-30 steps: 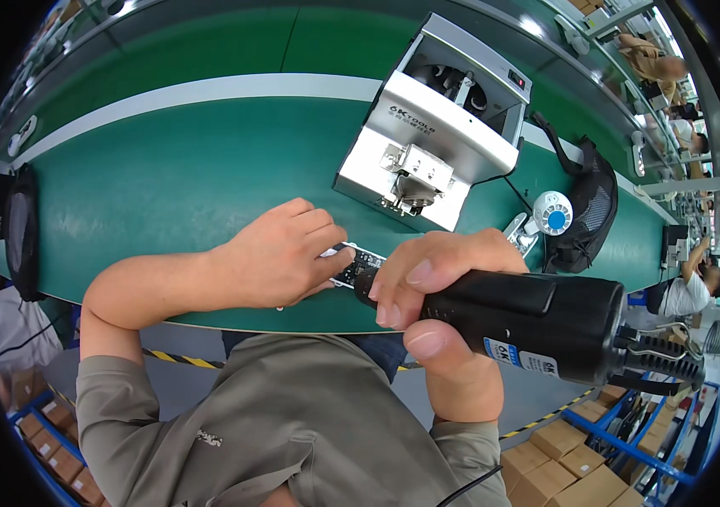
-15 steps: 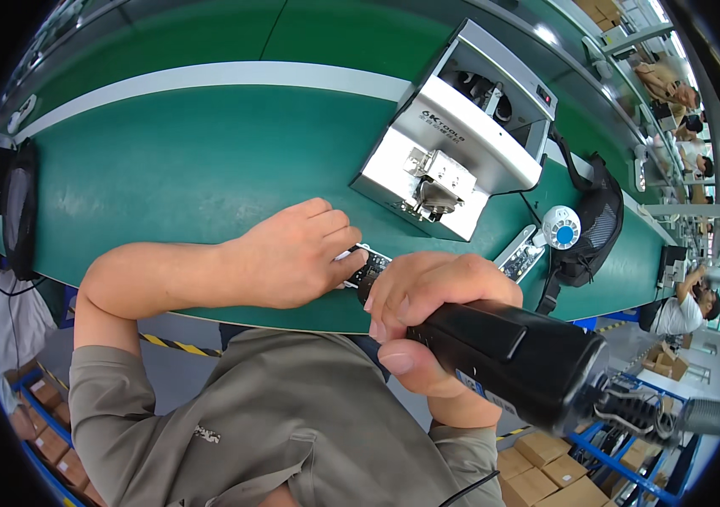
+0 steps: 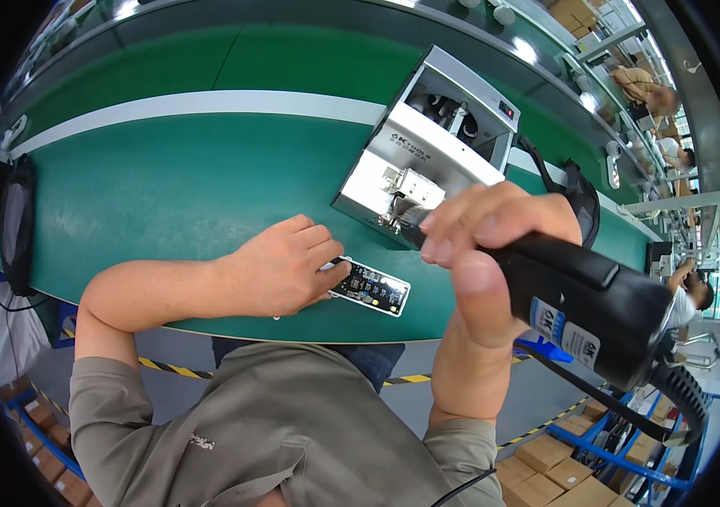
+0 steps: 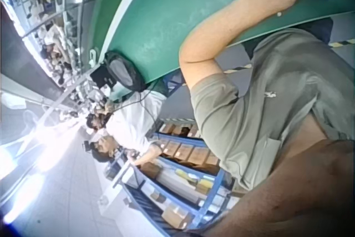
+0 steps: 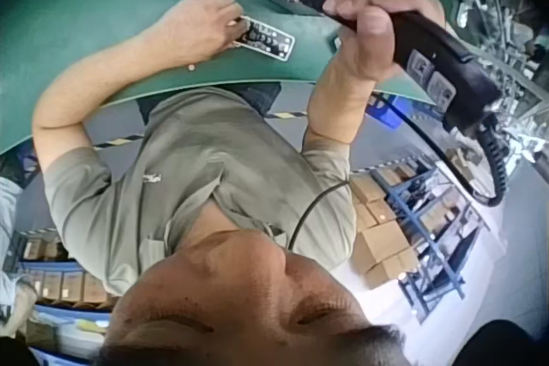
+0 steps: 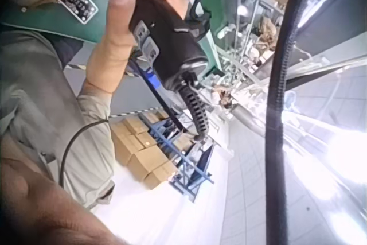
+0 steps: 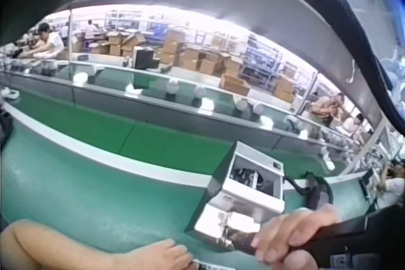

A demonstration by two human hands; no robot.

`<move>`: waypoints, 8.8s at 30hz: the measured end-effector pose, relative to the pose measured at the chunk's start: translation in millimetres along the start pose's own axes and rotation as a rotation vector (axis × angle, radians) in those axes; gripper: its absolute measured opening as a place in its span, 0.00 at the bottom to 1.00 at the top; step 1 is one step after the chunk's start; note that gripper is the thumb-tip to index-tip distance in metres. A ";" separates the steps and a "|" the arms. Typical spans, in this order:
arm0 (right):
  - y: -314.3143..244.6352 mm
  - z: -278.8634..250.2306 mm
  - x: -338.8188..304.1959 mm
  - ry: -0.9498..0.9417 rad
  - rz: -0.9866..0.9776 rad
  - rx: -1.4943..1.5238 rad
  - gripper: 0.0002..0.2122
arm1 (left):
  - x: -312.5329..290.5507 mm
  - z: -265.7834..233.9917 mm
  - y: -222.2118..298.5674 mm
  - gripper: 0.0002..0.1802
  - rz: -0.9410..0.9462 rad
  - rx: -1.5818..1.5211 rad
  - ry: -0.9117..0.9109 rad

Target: Assembling components onto circuit boards using an electric screwdriver on a production line.

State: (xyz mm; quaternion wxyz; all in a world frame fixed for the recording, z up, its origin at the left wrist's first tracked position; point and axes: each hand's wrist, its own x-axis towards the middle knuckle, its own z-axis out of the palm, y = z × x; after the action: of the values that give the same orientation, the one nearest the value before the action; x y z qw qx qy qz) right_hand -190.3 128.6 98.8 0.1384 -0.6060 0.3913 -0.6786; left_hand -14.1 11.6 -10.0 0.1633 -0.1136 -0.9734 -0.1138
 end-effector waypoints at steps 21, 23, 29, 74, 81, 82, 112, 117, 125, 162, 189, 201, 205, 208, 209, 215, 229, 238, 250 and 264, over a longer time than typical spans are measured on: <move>-32.6 -22.0 -79.9 0.187 0.210 0.209 0.16 | 7.9 -10.0 -3.6 0.13 0.012 -0.032 0.035; -36.1 -19.9 -81.1 0.217 0.214 0.201 0.16 | 9.6 -10.9 -2.3 0.14 0.006 -0.044 0.020; -40.3 -13.5 -83.6 0.266 0.241 0.163 0.14 | 13.3 -21.9 1.6 0.17 0.025 -0.072 0.004; -38.2 -2.5 -95.8 0.218 0.249 0.158 0.10 | 7.5 -18.1 8.5 0.20 0.020 0.002 -0.024; -36.6 -15.8 -90.6 0.301 0.265 0.287 0.12 | 8.6 -43.3 10.0 0.25 -0.033 0.002 -0.135; -36.1 -19.8 -89.2 0.359 0.250 0.250 0.13 | 7.6 -54.1 9.5 0.26 -0.039 0.048 -0.168; 100.1 -57.2 -149.9 0.725 0.322 -0.167 0.23 | -90.2 -25.6 -146.0 0.29 -0.931 0.186 0.365; 88.4 -54.1 -154.3 0.566 0.451 -0.344 0.21 | -91.7 -8.2 -109.3 0.29 -0.920 0.182 0.349; 91.1 -59.9 -151.6 0.615 0.460 -0.477 0.24 | -83.5 -10.8 -87.8 0.29 -0.902 0.165 0.329; 43.8 -58.1 -156.0 0.233 0.700 -0.860 0.33 | -68.5 15.4 -73.7 0.31 -0.534 -0.028 0.283; 34.9 -196.9 -40.3 0.134 0.322 0.337 0.22 | -32.2 -5.3 -89.5 0.20 -0.595 0.058 0.162; 40.5 -188.1 -25.4 0.053 0.547 0.254 0.13 | -37.1 21.2 -86.3 0.20 -0.458 0.086 0.386; 58.1 -187.1 -38.4 0.231 0.510 -0.041 0.14 | -35.8 20.7 -84.3 0.21 -0.455 0.001 0.316; 33.6 -132.2 -31.1 0.363 0.467 0.072 0.14 | -34.6 12.6 -88.0 0.20 -0.389 -0.018 0.384; 36.9 -141.7 -28.7 0.279 0.507 0.183 0.16 | -39.2 8.3 -89.5 0.17 -0.387 -0.026 0.400; 48.2 -114.8 -25.1 0.357 0.355 0.127 0.18 | -42.5 -7.5 -84.4 0.23 -0.492 0.023 0.274; 35.3 -115.7 -46.1 0.269 0.349 0.173 0.20 | -29.5 -13.4 -77.6 0.22 -0.461 -0.002 0.225; 36.9 -86.5 -33.4 0.411 0.392 0.029 0.18 | -29.9 -15.6 -76.6 0.23 -0.467 -0.001 0.218; 34.7 -80.1 -30.6 0.416 0.474 0.003 0.16 | -20.4 -40.3 -147.5 0.33 -0.518 0.463 0.570; 33.7 -83.1 -30.8 0.398 0.452 0.077 0.14 | -15.1 -25.8 -237.0 0.31 -1.135 0.004 0.355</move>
State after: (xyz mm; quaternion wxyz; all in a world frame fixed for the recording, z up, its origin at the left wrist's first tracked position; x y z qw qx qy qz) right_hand -270.3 157.1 56.6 0.2293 -0.3532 0.5098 -0.7502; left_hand -53.9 -222.6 -35.2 0.2372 0.4458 -0.8399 -0.1990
